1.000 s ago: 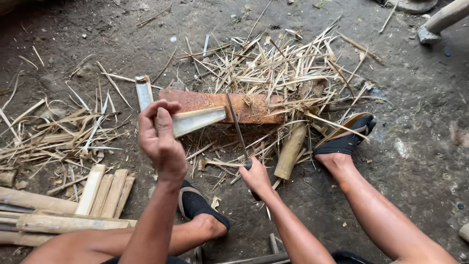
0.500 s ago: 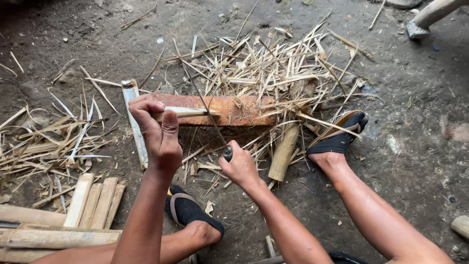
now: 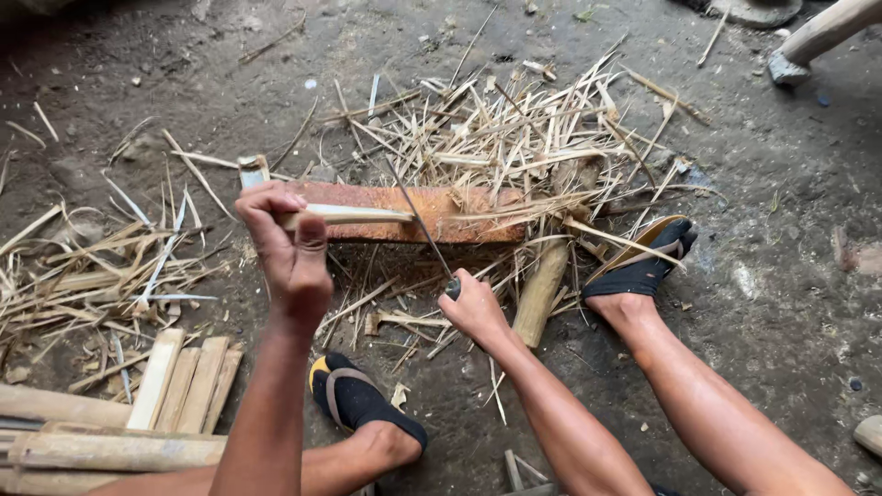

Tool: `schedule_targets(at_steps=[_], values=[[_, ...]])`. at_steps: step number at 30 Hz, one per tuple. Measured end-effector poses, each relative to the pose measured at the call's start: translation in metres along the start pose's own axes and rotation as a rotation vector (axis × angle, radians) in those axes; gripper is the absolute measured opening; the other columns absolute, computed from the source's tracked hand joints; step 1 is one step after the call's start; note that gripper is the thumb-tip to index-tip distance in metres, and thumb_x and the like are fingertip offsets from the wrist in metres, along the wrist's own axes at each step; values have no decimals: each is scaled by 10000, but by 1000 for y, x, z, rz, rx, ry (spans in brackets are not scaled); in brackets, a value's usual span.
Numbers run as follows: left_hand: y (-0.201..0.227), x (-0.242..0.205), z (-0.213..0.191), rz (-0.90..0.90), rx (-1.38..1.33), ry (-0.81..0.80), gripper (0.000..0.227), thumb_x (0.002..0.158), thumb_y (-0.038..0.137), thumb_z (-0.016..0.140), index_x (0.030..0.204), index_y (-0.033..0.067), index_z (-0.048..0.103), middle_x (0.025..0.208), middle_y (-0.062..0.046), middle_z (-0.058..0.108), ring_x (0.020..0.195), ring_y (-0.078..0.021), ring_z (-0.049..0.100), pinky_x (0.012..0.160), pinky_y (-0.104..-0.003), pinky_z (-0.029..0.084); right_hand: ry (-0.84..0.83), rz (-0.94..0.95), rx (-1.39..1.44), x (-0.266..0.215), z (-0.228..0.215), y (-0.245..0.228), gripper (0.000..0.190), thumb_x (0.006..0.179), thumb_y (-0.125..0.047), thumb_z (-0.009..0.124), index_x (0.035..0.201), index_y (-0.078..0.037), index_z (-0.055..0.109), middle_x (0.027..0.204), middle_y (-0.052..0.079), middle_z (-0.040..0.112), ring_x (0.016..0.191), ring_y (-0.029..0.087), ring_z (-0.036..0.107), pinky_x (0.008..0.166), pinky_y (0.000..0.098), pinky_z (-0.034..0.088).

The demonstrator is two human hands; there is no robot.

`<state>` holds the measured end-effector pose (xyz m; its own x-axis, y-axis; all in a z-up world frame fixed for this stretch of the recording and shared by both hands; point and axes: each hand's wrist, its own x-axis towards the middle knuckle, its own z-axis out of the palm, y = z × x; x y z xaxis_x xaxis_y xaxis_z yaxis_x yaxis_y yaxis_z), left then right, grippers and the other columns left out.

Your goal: The person splits bamboo pieces using a knife and a wooden mallet. They position bamboo on a brick, strike it with the mallet, and separate the split sections. The person also stacks the split bamboo pieces on the ground.

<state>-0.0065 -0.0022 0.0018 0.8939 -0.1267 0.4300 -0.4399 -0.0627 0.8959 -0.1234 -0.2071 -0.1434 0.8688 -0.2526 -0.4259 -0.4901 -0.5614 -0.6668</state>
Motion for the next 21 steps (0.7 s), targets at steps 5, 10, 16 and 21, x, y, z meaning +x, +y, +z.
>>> schedule_targets(at_steps=[5, 10, 16, 21], values=[[-4, -12, 33, 96, 89, 57, 430, 1109, 419, 622, 1216, 74, 390, 1151, -63, 359, 1063, -163, 403, 1043, -308, 379, 66, -268, 313, -69, -7, -50, 257, 826, -204, 659, 987, -20, 581, 699, 182, 676, 663, 333, 723, 615, 431, 555], [-7, -6, 37, 94, 132, 86, 416, 1139, 410, 592, 1176, 60, 369, 1183, -76, 361, 1081, -165, 402, 999, -304, 378, -21, 29, 158, -32, -20, -71, 205, 873, -183, 621, 987, -21, 564, 683, 174, 690, 581, 299, 675, 554, 435, 518], [-10, 4, 49, 121, 95, 81, 407, 1131, 394, 599, 1194, 67, 365, 1159, -75, 346, 1032, -148, 402, 982, -302, 398, -34, -63, 280, -23, -9, -35, 199, 856, -174, 580, 1003, -41, 557, 707, 149, 689, 571, 256, 698, 504, 416, 558], [-15, 7, 49, 107, 109, 54, 400, 1141, 389, 607, 1152, 67, 369, 1141, -70, 343, 993, -144, 391, 893, -270, 390, -70, 54, 272, -13, 4, -24, 217, 843, -180, 595, 1010, -45, 564, 731, 183, 657, 616, 333, 598, 541, 489, 490]])
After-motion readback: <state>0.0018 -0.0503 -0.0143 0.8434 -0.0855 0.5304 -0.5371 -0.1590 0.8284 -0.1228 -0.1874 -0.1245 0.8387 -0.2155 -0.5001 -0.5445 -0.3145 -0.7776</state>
